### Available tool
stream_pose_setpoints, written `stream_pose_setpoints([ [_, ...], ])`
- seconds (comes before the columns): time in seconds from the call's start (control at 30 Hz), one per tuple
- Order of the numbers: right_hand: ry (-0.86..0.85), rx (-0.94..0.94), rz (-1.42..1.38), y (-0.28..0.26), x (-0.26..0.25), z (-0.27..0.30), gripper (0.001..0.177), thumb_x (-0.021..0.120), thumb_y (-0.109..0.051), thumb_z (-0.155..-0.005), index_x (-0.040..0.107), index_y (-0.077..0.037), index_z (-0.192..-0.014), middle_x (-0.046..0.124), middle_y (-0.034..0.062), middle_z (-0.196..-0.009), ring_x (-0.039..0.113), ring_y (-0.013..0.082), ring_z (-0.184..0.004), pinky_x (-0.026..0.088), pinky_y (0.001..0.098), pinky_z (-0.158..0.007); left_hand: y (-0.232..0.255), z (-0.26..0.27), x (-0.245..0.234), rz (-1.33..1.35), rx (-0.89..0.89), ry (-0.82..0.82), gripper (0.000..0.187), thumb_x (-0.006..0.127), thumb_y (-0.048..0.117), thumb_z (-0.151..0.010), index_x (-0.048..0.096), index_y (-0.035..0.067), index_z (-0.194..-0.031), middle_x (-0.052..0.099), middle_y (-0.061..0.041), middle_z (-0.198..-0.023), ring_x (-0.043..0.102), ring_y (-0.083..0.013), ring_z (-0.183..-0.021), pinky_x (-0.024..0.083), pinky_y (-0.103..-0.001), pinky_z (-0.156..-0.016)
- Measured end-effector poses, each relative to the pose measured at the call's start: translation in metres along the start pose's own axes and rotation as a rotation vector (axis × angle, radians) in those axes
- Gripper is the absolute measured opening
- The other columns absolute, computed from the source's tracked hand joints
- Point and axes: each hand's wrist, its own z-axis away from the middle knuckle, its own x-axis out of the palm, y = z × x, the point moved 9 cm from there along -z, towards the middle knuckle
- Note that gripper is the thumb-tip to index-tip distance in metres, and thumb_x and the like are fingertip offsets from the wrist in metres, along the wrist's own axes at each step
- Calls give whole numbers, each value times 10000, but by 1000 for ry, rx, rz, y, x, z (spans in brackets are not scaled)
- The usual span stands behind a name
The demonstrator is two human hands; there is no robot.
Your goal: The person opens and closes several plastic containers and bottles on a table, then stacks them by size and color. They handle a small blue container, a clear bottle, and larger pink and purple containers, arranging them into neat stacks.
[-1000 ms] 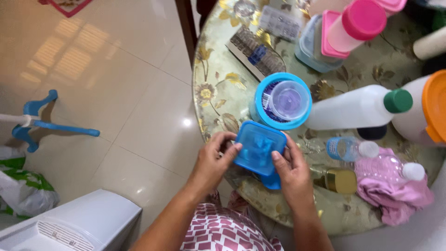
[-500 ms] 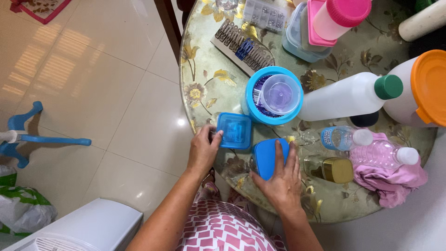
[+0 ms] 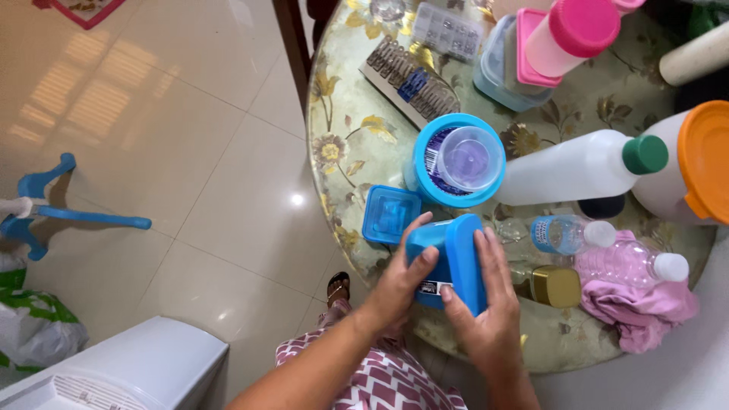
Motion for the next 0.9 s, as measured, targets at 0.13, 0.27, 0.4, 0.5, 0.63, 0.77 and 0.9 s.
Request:
stream_pose_setpoints([
  [0.13, 12, -61, 126, -17, 4, -2, 700, 685, -280, -919, 462, 17, -1512, 427, 288, -1590, 484, 423, -1438, 441, 475, -1118, 1, 5, 3, 81, 57, 72, 921, 651, 631, -891, 340, 101, -1577, 554, -96, -1402, 532, -194, -1287, 435, -349, -1086],
  [0.27, -8, -124, 238, -21, 3, -4, 642, 655, -281, -955, 488, 60, -1472, 480, 319, -1523, 504, 470, -1400, 437, 498, -1120, 6, 4, -1, 2, 134, 117, 918, 649, 640, -911, 378, 60, -1568, 580, -111, -1386, 547, -189, -1272, 431, -325, -1091],
  [0.4, -23, -228, 301, -26, 4, -2, 595, 605, -269, -993, 489, 89, -1453, 534, 328, -1460, 527, 496, -1371, 451, 511, -1113, -3, 3, -7, 49, 129, 136, 916, 668, 624, -901, 384, 51, -1558, 572, -89, -1373, 548, -177, -1257, 443, -325, -1077],
  [0.5, -48, -165, 278, -18, 3, -3, 538, 567, -252, -1024, 514, 72, -1450, 585, 313, -1416, 600, 458, -1289, 509, 480, -1036, -10, 1, -13, 76, 97, 152, 915, 684, 610, -880, 387, 61, -1550, 583, -86, -1345, 562, -179, -1235, 458, -332, -1055],
  [0.63, -14, -146, 234, -16, -7, -1, 478, 553, -261, -1037, 571, 61, -1391, 657, 294, -1309, 684, 412, -1169, 563, 443, -923, -14, -1, -15, 125, 87, 136, 930, 689, 616, -873, 368, 74, -1558, 578, -85, -1335, 559, -177, -1219, 463, -338, -1051],
  [0.77, 62, -78, 206, -11, -19, 2, 406, 524, -240, -1064, 633, 36, -1341, 728, 238, -1161, 754, 335, -971, 583, 403, -796, -6, 0, -10, 46, 145, 66, 957, 672, 652, -895, 350, 59, -1574, 572, -99, -1361, 547, -183, -1260, 442, -323, -1090],
  [0.9, 133, -100, 251, -11, -25, 6, 364, 519, -229, -1091, 651, 31, -1309, 742, 199, -1053, 759, 292, -854, 576, 380, -722, -4, 2, -7, 29, 138, 43, 992, 660, 682, -888, 338, 52, -1583, 560, -104, -1371, 535, -190, -1269, 440, -324, -1089],
])
